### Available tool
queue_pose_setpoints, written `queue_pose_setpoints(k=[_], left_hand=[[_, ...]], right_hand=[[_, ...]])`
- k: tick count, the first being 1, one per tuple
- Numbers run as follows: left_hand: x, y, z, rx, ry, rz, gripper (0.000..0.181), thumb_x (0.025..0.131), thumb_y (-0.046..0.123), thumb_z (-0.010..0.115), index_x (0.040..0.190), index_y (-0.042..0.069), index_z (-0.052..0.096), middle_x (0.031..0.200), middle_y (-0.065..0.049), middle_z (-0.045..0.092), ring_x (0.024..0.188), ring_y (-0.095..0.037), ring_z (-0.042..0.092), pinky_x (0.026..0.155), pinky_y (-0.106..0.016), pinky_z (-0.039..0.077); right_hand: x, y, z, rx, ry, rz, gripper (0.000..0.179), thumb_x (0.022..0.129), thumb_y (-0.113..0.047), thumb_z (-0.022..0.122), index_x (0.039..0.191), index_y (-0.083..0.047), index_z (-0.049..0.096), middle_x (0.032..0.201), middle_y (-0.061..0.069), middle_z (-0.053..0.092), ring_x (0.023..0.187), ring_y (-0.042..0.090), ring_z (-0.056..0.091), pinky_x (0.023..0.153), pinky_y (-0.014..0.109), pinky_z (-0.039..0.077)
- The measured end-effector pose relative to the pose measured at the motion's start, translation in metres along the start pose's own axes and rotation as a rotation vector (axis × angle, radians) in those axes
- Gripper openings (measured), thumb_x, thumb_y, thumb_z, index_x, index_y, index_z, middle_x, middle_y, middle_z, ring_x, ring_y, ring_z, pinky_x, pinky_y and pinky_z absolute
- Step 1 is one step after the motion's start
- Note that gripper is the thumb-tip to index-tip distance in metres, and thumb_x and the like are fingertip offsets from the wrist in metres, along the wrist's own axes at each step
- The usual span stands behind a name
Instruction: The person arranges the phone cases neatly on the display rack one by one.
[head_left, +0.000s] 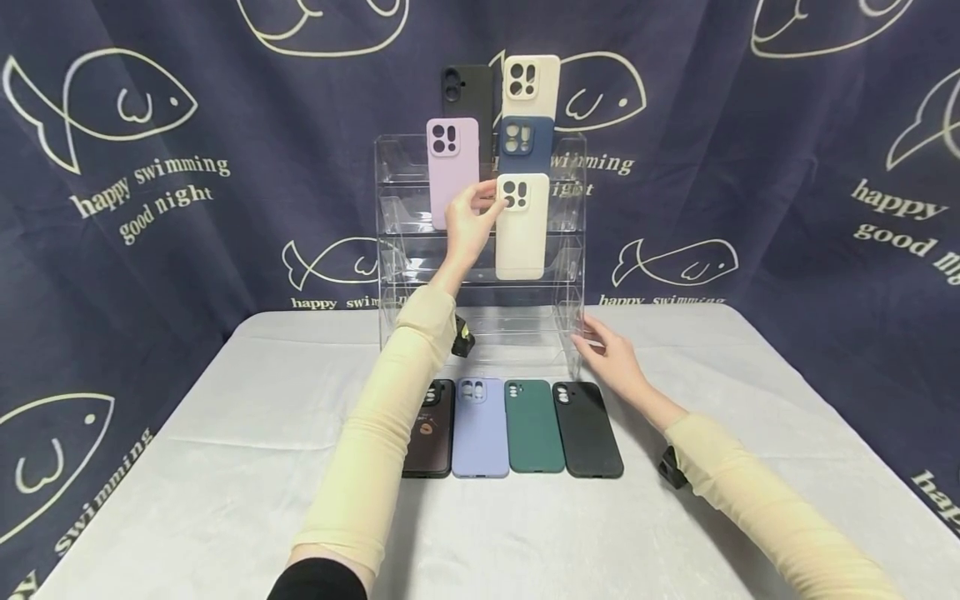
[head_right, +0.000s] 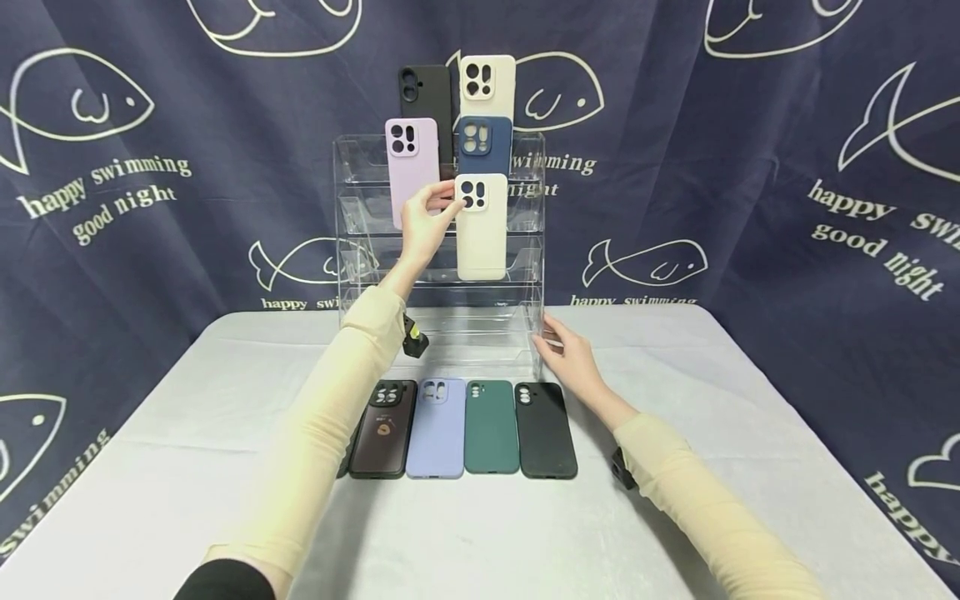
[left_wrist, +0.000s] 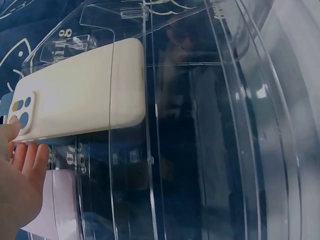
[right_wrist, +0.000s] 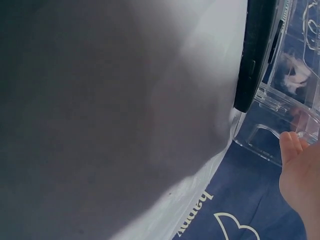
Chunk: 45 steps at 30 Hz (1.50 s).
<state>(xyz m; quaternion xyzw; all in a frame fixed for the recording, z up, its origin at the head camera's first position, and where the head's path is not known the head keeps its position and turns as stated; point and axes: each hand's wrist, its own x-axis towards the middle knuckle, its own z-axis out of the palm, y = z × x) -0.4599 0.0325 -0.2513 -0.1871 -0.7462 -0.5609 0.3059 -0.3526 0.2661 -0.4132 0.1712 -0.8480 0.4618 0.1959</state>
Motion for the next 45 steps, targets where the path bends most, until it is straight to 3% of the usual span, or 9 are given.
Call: queue_pose_setpoints(k=[5,10,18,24,30,37,40,43,45], left_hand=[[-0.005,-0.002,-0.008,0.024,-0.032,0.01,0.034,0.082,0.009,0.071,0.114,-0.001,0.063,0.108,-0.016,0.068,0.093,-0.025,0.068,0.085,-0.026,0.056],[-0.01,-0.004,-0.016,-0.003,-0.08,0.015,0.035,0.082,0.009,0.071,0.115,-0.001,0.063,0.111,-0.017,0.067,0.095,-0.026,0.068,0.086,-0.022,0.055],[-0.023,-0.005,-0.029,-0.032,-0.158,0.011,0.041,0.083,0.008,0.071,0.12,-0.004,0.059,0.113,-0.018,0.066,0.1,-0.026,0.067,0.089,-0.024,0.055],[-0.035,-0.006,-0.043,-0.055,-0.185,0.009,0.044,0.083,0.01,0.071,0.122,-0.003,0.056,0.112,-0.019,0.066,0.1,-0.029,0.066,0.094,-0.024,0.052],[-0.046,-0.006,-0.057,-0.057,-0.203,0.009,0.045,0.083,0.012,0.072,0.123,-0.001,0.056,0.11,-0.018,0.067,0.1,-0.028,0.066,0.092,-0.028,0.054],[-0.054,-0.005,-0.074,-0.038,-0.199,0.008,0.043,0.083,0.011,0.071,0.121,-0.001,0.057,0.11,-0.017,0.067,0.1,-0.027,0.066,0.088,-0.025,0.055],[-0.064,0.008,-0.088,-0.044,-0.201,-0.016,0.042,0.083,0.006,0.069,0.121,-0.005,0.056,0.112,-0.022,0.065,0.103,-0.031,0.064,0.09,-0.031,0.055],[-0.072,0.005,-0.099,-0.042,-0.207,-0.044,0.042,0.084,0.005,0.068,0.123,-0.003,0.056,0.116,-0.021,0.064,0.106,-0.031,0.063,0.093,-0.034,0.054],[-0.075,-0.003,-0.105,-0.035,-0.21,-0.062,0.043,0.084,0.007,0.069,0.124,-0.001,0.056,0.118,-0.019,0.064,0.108,-0.029,0.062,0.095,-0.033,0.053]], right_hand=[[0.001,0.0,0.001,-0.006,-0.007,-0.001,0.049,0.092,-0.018,0.06,0.135,0.003,0.046,0.128,0.024,0.056,0.108,0.037,0.06,0.09,0.035,0.053],[0.002,-0.002,0.001,0.0,-0.001,0.0,0.048,0.092,-0.013,0.06,0.134,0.005,0.046,0.127,0.026,0.055,0.108,0.038,0.06,0.089,0.035,0.052],[-0.005,-0.037,-0.007,-0.001,-0.005,-0.025,0.045,0.09,-0.002,0.058,0.13,0.014,0.044,0.124,0.033,0.053,0.105,0.045,0.059,0.087,0.037,0.051],[-0.005,-0.041,-0.008,0.006,-0.008,-0.029,0.044,0.09,-0.002,0.058,0.13,0.014,0.044,0.125,0.033,0.053,0.107,0.045,0.058,0.087,0.04,0.05],[-0.006,-0.04,-0.008,0.003,-0.02,-0.009,0.046,0.091,-0.004,0.058,0.131,0.014,0.043,0.125,0.034,0.052,0.108,0.046,0.057,0.088,0.04,0.05],[-0.006,-0.041,-0.011,-0.011,-0.01,-0.006,0.045,0.091,-0.004,0.057,0.13,0.014,0.044,0.123,0.034,0.053,0.107,0.046,0.057,0.089,0.028,0.05],[-0.002,-0.025,-0.007,0.001,-0.016,-0.01,0.046,0.092,-0.009,0.058,0.132,0.01,0.044,0.124,0.033,0.053,0.109,0.044,0.057,0.088,0.017,0.049],[0.001,-0.008,-0.002,0.003,-0.023,-0.003,0.049,0.093,-0.016,0.058,0.134,0.006,0.044,0.126,0.029,0.054,0.11,0.041,0.057,0.088,0.012,0.049],[0.002,-0.002,0.001,0.0,-0.028,0.001,0.05,0.094,-0.019,0.058,0.135,0.004,0.044,0.127,0.028,0.054,0.111,0.04,0.057,0.088,0.016,0.05]])
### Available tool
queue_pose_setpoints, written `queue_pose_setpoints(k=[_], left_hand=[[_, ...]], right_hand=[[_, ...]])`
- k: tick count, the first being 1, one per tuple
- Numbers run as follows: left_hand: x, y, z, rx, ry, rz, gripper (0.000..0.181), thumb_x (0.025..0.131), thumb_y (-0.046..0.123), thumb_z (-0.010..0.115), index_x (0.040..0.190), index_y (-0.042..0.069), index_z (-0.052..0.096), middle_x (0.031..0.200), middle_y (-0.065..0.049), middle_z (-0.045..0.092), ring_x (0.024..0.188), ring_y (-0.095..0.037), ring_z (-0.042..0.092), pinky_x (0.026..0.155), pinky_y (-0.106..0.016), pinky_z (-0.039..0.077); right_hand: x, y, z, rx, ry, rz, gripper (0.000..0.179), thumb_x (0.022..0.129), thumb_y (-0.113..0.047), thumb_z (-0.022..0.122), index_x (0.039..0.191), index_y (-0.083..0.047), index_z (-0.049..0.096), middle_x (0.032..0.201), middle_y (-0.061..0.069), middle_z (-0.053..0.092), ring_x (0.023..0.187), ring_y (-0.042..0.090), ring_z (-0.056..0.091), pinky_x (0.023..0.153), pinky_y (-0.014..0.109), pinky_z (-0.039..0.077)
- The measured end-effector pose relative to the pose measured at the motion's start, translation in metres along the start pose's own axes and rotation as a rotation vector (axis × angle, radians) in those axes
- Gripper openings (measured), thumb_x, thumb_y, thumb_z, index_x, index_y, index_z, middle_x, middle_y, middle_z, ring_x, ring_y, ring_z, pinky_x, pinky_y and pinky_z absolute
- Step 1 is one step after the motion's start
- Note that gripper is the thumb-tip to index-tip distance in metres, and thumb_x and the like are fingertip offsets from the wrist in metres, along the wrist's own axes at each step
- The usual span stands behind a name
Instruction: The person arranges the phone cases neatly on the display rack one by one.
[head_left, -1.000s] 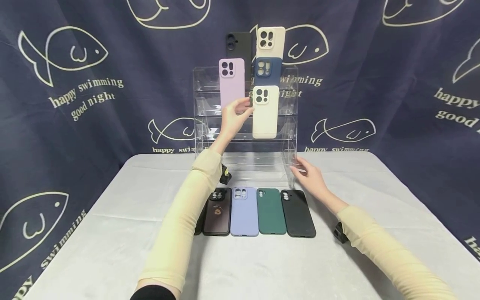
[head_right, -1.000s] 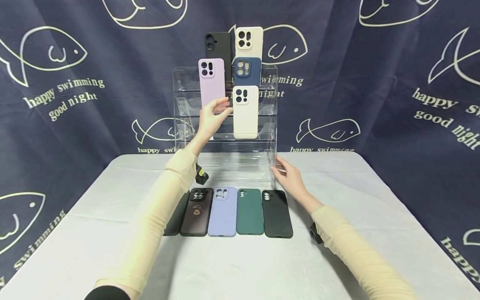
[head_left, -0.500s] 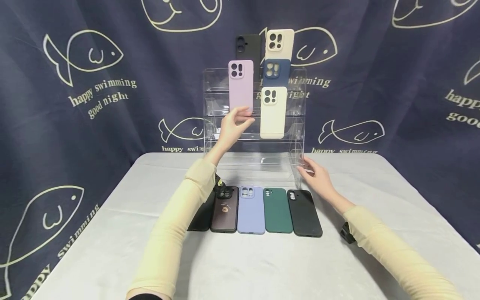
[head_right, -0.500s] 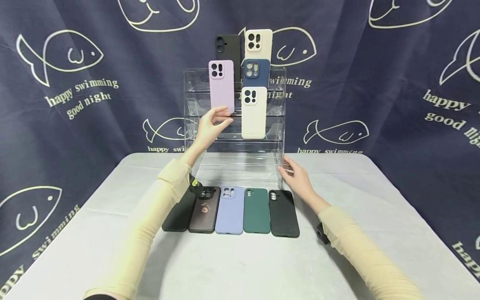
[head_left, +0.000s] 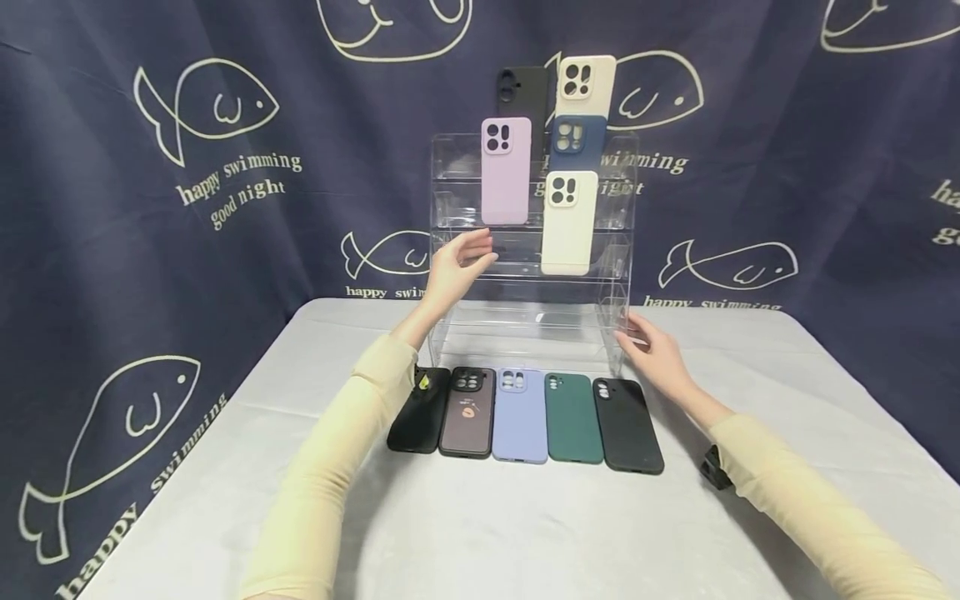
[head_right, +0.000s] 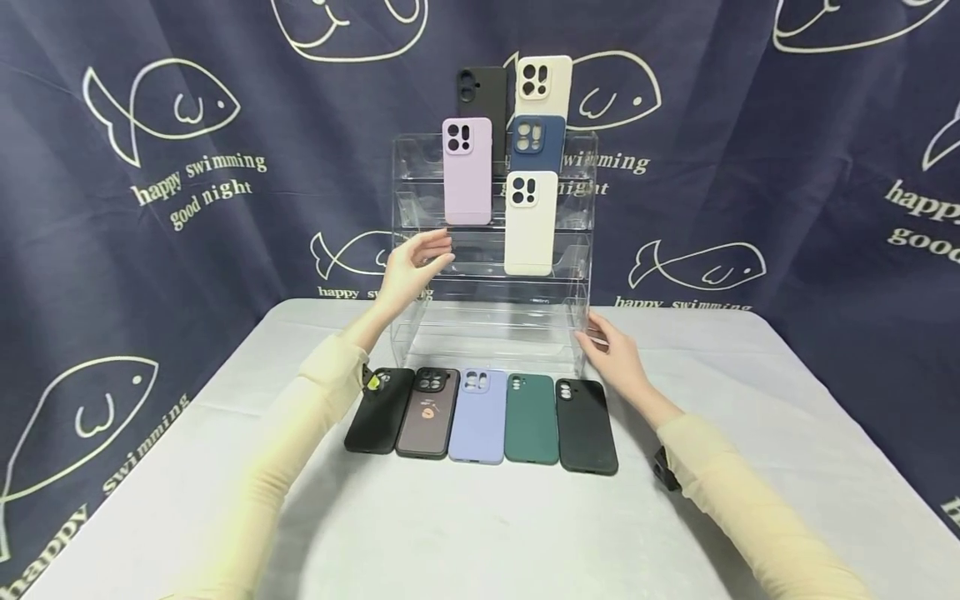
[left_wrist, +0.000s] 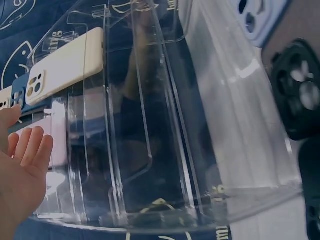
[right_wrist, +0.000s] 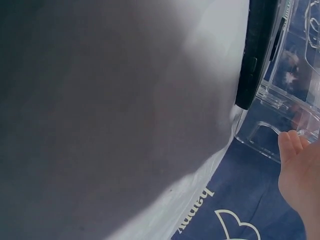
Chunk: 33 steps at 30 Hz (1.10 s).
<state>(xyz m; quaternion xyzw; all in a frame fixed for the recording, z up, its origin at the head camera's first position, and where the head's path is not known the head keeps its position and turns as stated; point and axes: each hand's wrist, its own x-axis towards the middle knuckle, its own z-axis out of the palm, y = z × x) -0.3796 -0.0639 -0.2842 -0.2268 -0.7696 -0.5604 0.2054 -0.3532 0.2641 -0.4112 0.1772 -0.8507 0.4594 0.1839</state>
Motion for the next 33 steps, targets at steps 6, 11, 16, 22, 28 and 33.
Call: queue_pose_setpoints(k=[6,11,16,22,28,33], left_hand=[[-0.01,-0.017,-0.013,0.028,-0.01,-0.035,0.046,0.084,0.015,0.07,0.126,0.004,0.056,0.12,-0.014,0.064,0.11,-0.023,0.062,0.098,-0.029,0.051],[-0.021,-0.018,-0.026,0.043,-0.02,-0.023,0.044,0.084,0.014,0.07,0.125,0.004,0.057,0.119,-0.017,0.064,0.109,-0.025,0.062,0.094,-0.034,0.053],[-0.034,-0.022,-0.039,0.077,-0.012,-0.039,0.043,0.084,0.015,0.071,0.123,0.004,0.058,0.118,-0.017,0.064,0.107,-0.025,0.063,0.092,-0.032,0.054],[-0.05,-0.035,-0.054,0.096,0.003,-0.059,0.042,0.083,0.011,0.07,0.122,-0.001,0.058,0.116,-0.021,0.063,0.105,-0.031,0.063,0.092,-0.038,0.054],[-0.064,-0.047,-0.069,0.138,0.024,-0.072,0.038,0.084,0.009,0.069,0.12,-0.001,0.059,0.114,-0.02,0.065,0.102,-0.032,0.064,0.09,-0.036,0.055],[-0.077,-0.057,-0.079,0.161,0.027,-0.092,0.035,0.084,0.008,0.069,0.117,-0.001,0.06,0.109,-0.021,0.066,0.099,-0.033,0.064,0.087,-0.035,0.057]], right_hand=[[-0.001,0.002,0.0,-0.011,0.005,0.002,0.05,0.093,-0.02,0.058,0.135,0.005,0.044,0.127,0.028,0.054,0.111,0.041,0.057,0.089,0.026,0.05],[0.0,0.004,0.0,-0.021,0.014,-0.004,0.051,0.093,-0.021,0.059,0.134,0.005,0.044,0.126,0.027,0.055,0.109,0.038,0.058,0.084,0.005,0.047],[0.0,0.003,0.0,-0.017,0.017,-0.02,0.05,0.094,-0.02,0.058,0.134,0.006,0.044,0.125,0.027,0.056,0.107,0.038,0.059,0.081,-0.002,0.043],[0.0,0.003,-0.001,-0.019,0.015,-0.032,0.048,0.094,-0.017,0.057,0.133,0.007,0.045,0.124,0.028,0.056,0.106,0.04,0.058,0.08,-0.003,0.042],[0.001,0.003,-0.002,-0.025,0.018,-0.039,0.048,0.093,-0.017,0.058,0.132,0.008,0.045,0.123,0.029,0.057,0.105,0.04,0.058,0.079,-0.003,0.042],[0.0,0.002,0.0,-0.022,0.02,-0.035,0.049,0.093,-0.016,0.058,0.132,0.009,0.045,0.123,0.03,0.056,0.105,0.042,0.058,0.079,-0.003,0.043]])
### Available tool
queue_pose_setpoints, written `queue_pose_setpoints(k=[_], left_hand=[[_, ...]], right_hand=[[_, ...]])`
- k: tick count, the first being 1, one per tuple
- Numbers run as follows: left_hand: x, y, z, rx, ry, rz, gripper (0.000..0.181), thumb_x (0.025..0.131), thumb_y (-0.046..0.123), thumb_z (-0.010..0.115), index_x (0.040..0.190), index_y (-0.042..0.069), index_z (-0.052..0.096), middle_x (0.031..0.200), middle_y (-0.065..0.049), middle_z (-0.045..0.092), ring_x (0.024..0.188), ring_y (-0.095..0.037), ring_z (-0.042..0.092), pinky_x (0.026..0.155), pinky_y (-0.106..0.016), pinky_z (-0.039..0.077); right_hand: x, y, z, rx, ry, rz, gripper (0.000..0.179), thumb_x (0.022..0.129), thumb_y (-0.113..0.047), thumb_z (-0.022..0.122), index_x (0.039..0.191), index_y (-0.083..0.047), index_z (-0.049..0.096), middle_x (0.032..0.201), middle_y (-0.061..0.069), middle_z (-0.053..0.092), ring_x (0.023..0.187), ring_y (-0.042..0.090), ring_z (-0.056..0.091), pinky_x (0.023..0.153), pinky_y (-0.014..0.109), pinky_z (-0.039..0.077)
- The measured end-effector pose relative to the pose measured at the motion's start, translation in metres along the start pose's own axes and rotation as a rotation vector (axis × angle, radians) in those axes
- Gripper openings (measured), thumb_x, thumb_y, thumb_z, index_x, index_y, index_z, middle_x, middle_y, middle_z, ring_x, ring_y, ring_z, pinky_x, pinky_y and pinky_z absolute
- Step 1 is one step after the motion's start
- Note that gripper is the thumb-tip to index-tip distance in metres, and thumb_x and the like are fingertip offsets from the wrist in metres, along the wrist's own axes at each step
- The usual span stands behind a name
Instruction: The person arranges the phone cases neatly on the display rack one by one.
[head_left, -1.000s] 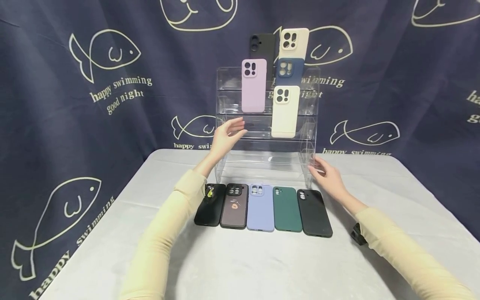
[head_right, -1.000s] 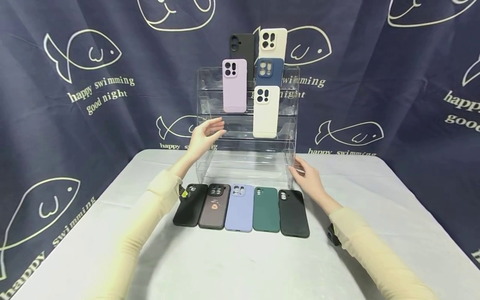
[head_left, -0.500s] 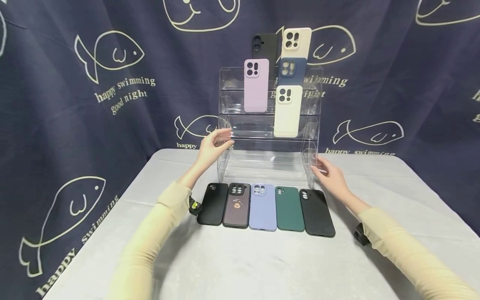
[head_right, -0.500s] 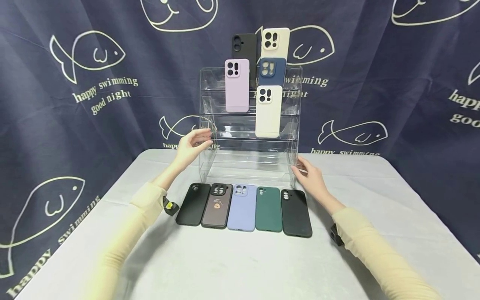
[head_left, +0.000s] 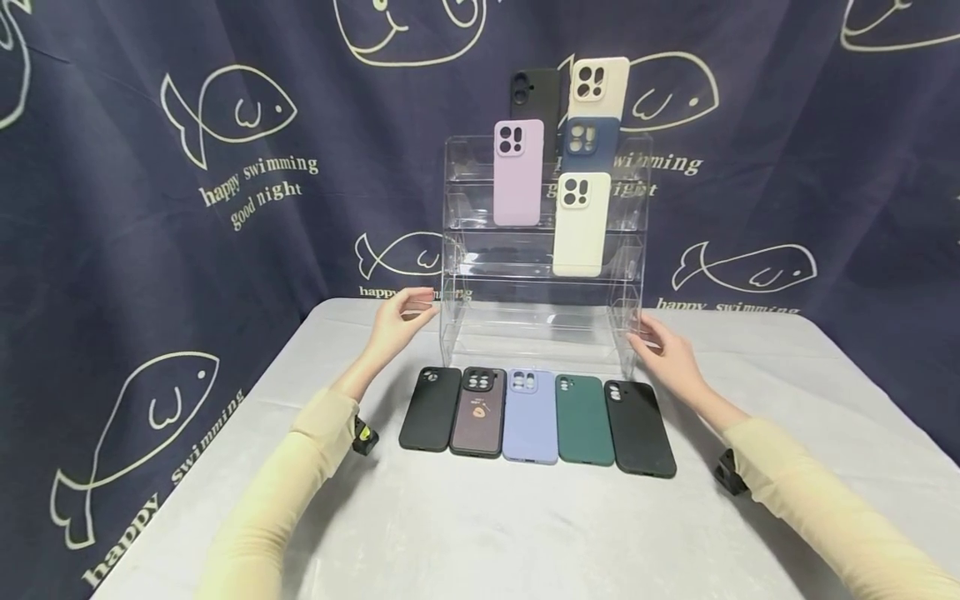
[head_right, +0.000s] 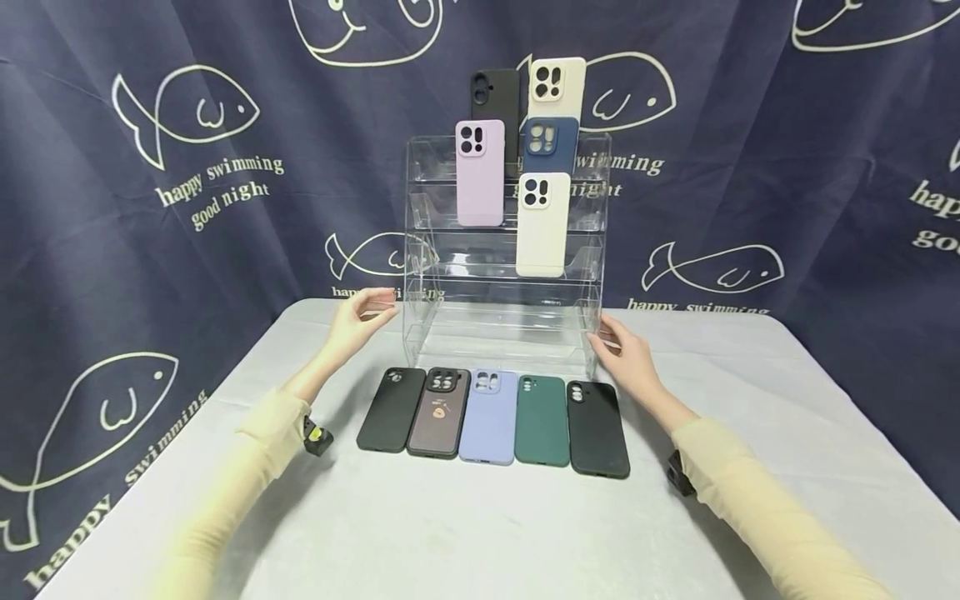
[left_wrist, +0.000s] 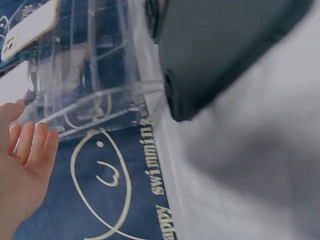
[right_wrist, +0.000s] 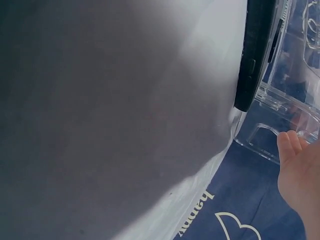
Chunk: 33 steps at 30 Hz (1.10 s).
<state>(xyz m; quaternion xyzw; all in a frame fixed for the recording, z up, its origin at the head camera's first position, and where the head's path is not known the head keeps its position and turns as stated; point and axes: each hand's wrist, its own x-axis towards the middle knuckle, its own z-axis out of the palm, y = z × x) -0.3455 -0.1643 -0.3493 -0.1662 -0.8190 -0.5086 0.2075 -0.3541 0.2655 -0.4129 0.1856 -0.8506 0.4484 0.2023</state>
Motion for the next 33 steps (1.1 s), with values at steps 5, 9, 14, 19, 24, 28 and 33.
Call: queue_pose_setpoints(k=[5,9,14,19,24,28,33], left_hand=[[-0.01,-0.015,-0.006,0.033,-0.021,-0.026,0.034,0.085,0.007,0.068,0.117,-0.002,0.06,0.108,-0.022,0.066,0.097,-0.034,0.065,0.087,-0.036,0.057],[-0.017,-0.025,-0.01,0.024,-0.028,-0.043,0.033,0.085,0.006,0.068,0.116,-0.003,0.061,0.104,-0.025,0.067,0.093,-0.037,0.065,0.085,-0.041,0.057],[-0.025,-0.032,-0.017,0.085,-0.032,-0.04,0.032,0.084,0.006,0.069,0.114,-0.003,0.062,0.102,-0.023,0.068,0.09,-0.035,0.066,0.081,-0.037,0.058],[-0.032,-0.038,-0.025,0.168,-0.083,-0.035,0.032,0.083,0.004,0.069,0.113,-0.006,0.062,0.099,-0.021,0.069,0.087,-0.033,0.067,0.078,-0.035,0.059],[-0.036,-0.043,-0.031,0.215,-0.138,-0.012,0.029,0.084,0.003,0.068,0.111,-0.004,0.063,0.097,-0.021,0.069,0.085,-0.033,0.067,0.077,-0.04,0.059],[-0.039,-0.049,-0.032,0.246,-0.167,0.031,0.026,0.083,0.0,0.067,0.108,-0.007,0.063,0.093,-0.021,0.069,0.083,-0.033,0.067,0.075,-0.038,0.06],[-0.041,-0.054,-0.028,0.284,-0.205,0.098,0.024,0.082,-0.002,0.066,0.105,-0.01,0.062,0.09,-0.022,0.069,0.08,-0.031,0.066,0.072,-0.035,0.06]], right_hand=[[-0.001,0.0,0.001,0.016,0.004,-0.005,0.049,0.093,-0.016,0.059,0.132,0.009,0.045,0.124,0.031,0.055,0.104,0.025,0.063,0.079,-0.003,0.042],[-0.001,0.0,0.0,0.026,-0.002,-0.006,0.049,0.093,-0.016,0.059,0.133,0.008,0.044,0.125,0.03,0.054,0.096,-0.015,0.053,0.08,-0.003,0.042],[-0.001,0.001,0.0,0.035,-0.005,-0.009,0.049,0.093,-0.016,0.058,0.133,0.008,0.044,0.123,0.031,0.055,0.092,-0.026,0.043,0.079,-0.004,0.041],[-0.001,-0.001,0.0,0.016,-0.008,0.003,0.05,0.093,-0.018,0.058,0.134,0.007,0.044,0.124,0.03,0.055,0.101,-0.001,0.06,0.079,-0.004,0.041],[-0.001,-0.005,-0.002,0.013,-0.007,0.002,0.048,0.093,-0.014,0.059,0.133,0.008,0.044,0.123,0.031,0.056,0.104,0.014,0.063,0.079,-0.004,0.041],[-0.002,-0.011,-0.003,0.014,-0.003,-0.002,0.047,0.092,-0.01,0.059,0.132,0.009,0.045,0.122,0.032,0.056,0.1,0.0,0.06,0.079,-0.004,0.041],[-0.001,-0.003,0.0,-0.004,-0.01,0.003,0.048,0.093,-0.016,0.058,0.134,0.006,0.045,0.124,0.03,0.056,0.106,0.039,0.058,0.079,-0.004,0.041]])
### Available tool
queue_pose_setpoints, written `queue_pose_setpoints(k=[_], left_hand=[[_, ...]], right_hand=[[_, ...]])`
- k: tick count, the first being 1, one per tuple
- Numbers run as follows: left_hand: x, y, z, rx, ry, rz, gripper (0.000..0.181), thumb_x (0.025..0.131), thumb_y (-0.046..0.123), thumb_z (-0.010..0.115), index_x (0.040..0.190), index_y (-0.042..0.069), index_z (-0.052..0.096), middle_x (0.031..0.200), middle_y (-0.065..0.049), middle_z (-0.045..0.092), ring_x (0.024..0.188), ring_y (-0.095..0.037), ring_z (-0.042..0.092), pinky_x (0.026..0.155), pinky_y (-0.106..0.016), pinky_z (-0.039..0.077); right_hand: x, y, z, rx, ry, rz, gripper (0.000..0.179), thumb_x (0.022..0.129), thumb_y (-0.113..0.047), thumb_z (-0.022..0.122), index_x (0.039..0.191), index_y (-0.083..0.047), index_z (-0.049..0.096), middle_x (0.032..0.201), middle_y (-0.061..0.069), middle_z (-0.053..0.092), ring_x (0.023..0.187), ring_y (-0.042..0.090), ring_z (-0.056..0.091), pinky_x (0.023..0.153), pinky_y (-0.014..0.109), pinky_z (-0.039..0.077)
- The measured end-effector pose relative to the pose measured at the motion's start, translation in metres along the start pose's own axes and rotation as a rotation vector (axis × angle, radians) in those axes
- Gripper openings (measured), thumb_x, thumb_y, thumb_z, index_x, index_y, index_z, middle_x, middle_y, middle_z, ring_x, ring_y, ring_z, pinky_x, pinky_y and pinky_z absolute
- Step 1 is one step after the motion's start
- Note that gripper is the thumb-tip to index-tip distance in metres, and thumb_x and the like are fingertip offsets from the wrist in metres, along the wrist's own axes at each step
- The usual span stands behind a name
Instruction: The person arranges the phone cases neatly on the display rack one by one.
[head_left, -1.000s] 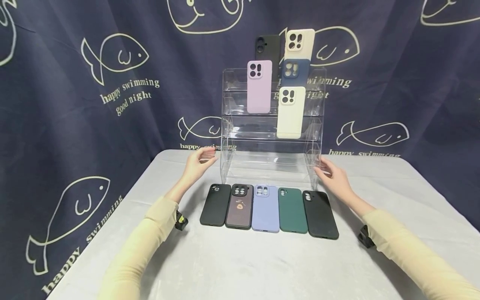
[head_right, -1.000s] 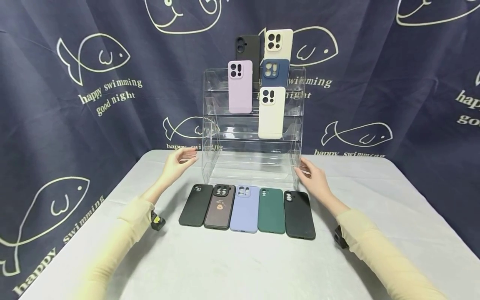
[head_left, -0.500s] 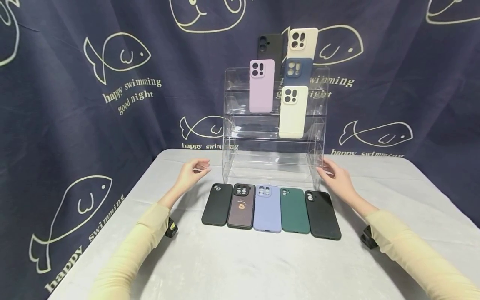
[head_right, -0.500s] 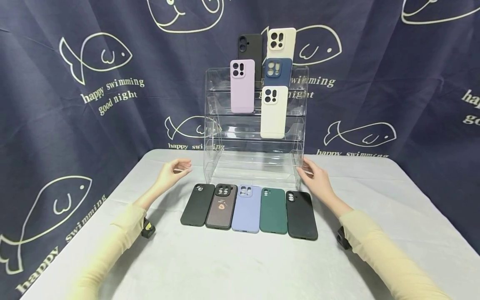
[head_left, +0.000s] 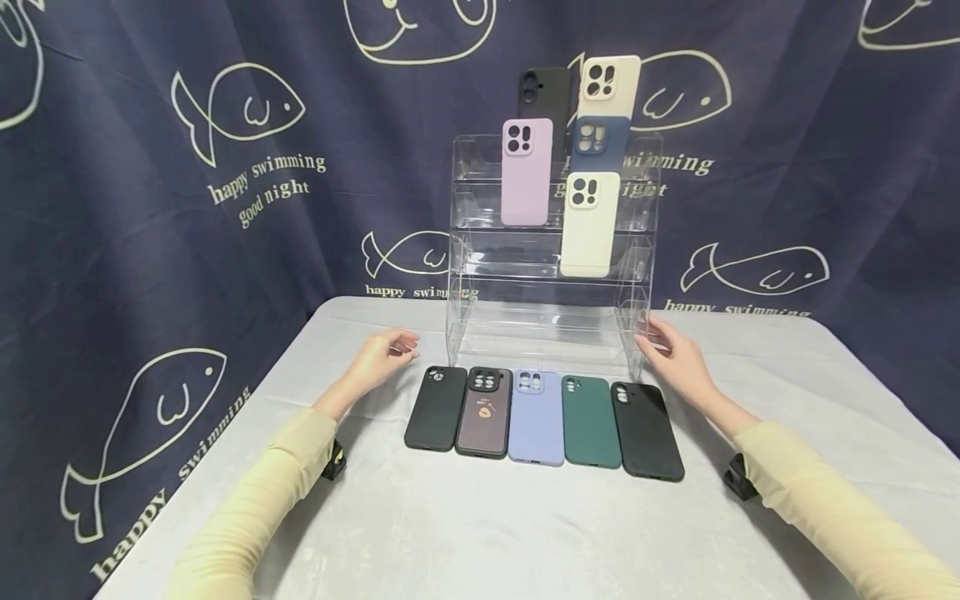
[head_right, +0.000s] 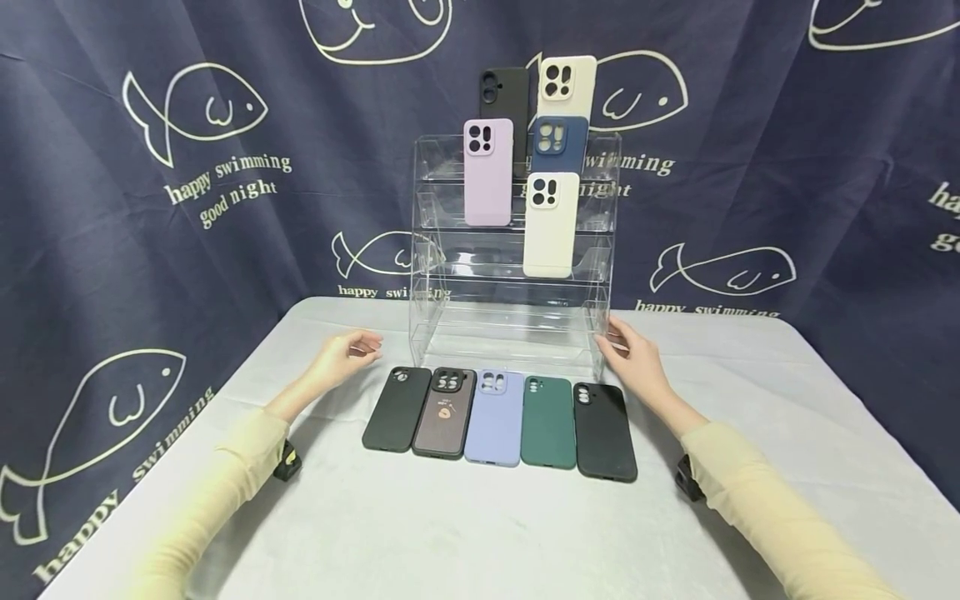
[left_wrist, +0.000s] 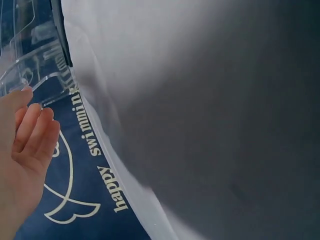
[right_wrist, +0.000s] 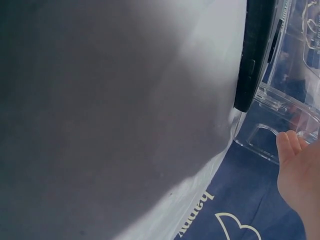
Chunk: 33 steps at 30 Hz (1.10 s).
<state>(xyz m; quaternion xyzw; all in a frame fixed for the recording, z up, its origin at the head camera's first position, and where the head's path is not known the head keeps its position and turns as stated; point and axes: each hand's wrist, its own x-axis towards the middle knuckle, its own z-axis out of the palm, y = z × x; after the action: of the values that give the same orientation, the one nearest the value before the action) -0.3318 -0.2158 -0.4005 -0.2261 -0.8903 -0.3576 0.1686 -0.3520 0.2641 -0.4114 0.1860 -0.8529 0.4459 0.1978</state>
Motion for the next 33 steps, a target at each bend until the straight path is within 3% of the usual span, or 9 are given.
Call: queue_pose_setpoints(k=[3,9,14,17,21,23,28,33], left_hand=[[0.001,0.001,0.003,0.016,-0.044,0.001,0.024,0.083,0.0,0.066,0.105,-0.009,0.063,0.093,-0.021,0.069,0.081,-0.03,0.066,0.073,-0.035,0.059],[0.001,0.004,0.009,0.041,-0.159,-0.061,0.029,0.086,0.01,0.067,0.108,-0.007,0.062,0.099,-0.019,0.068,0.085,-0.028,0.065,0.077,-0.035,0.058],[-0.001,0.001,0.011,0.016,-0.262,-0.091,0.041,0.088,0.028,0.066,0.112,-0.005,0.062,0.102,-0.018,0.068,0.091,-0.028,0.066,0.083,-0.038,0.057],[-0.002,0.0,0.012,-0.007,-0.296,-0.078,0.049,0.088,0.038,0.064,0.113,-0.004,0.062,0.102,-0.016,0.069,0.094,-0.025,0.066,0.084,-0.034,0.056],[-0.003,0.001,0.014,-0.014,-0.318,-0.102,0.042,0.089,0.029,0.065,0.114,-0.004,0.061,0.1,-0.016,0.07,0.095,-0.027,0.066,0.086,-0.037,0.055],[-0.004,0.002,0.014,-0.006,-0.33,-0.146,0.037,0.088,0.02,0.065,0.115,-0.005,0.061,0.099,-0.017,0.07,0.095,-0.03,0.065,0.089,-0.041,0.054],[-0.006,0.004,0.016,0.045,-0.354,-0.188,0.03,0.086,0.017,0.067,0.109,-0.002,0.065,0.095,-0.013,0.07,0.084,-0.021,0.063,0.08,-0.033,0.055],[-0.006,0.003,0.018,0.044,-0.395,-0.2,0.024,0.085,0.021,0.067,0.1,0.003,0.069,0.084,-0.005,0.066,0.072,-0.011,0.053,0.066,-0.023,0.048]], right_hand=[[0.0,0.002,0.0,-0.003,0.003,0.005,0.049,0.094,-0.018,0.058,0.134,0.006,0.045,0.123,0.03,0.056,0.106,0.043,0.057,0.079,-0.005,0.04],[0.0,-0.001,0.001,0.002,0.001,0.008,0.05,0.094,-0.019,0.057,0.135,0.006,0.043,0.125,0.03,0.055,0.108,0.043,0.057,0.079,-0.005,0.04],[0.0,-0.003,0.0,0.003,0.001,0.014,0.05,0.094,-0.02,0.057,0.136,0.004,0.043,0.125,0.029,0.055,0.109,0.042,0.057,0.08,-0.004,0.041],[0.0,-0.003,0.0,-0.001,0.0,0.017,0.05,0.094,-0.02,0.057,0.136,0.004,0.043,0.125,0.029,0.055,0.109,0.043,0.056,0.08,-0.004,0.041],[0.0,-0.003,-0.001,-0.011,-0.001,0.019,0.05,0.094,-0.02,0.057,0.135,0.004,0.044,0.125,0.029,0.055,0.108,0.042,0.056,0.08,-0.004,0.041],[0.001,-0.003,-0.001,-0.013,-0.003,0.017,0.05,0.094,-0.02,0.057,0.136,0.004,0.043,0.126,0.028,0.055,0.108,0.042,0.056,0.08,-0.004,0.04],[0.001,-0.002,0.0,-0.009,-0.001,0.007,0.05,0.094,-0.019,0.057,0.135,0.006,0.043,0.125,0.029,0.055,0.107,0.042,0.057,0.079,-0.005,0.04],[0.0,-0.001,0.0,-0.012,-0.001,0.006,0.049,0.094,-0.018,0.057,0.134,0.008,0.044,0.124,0.029,0.056,0.107,0.042,0.057,0.078,-0.005,0.04]])
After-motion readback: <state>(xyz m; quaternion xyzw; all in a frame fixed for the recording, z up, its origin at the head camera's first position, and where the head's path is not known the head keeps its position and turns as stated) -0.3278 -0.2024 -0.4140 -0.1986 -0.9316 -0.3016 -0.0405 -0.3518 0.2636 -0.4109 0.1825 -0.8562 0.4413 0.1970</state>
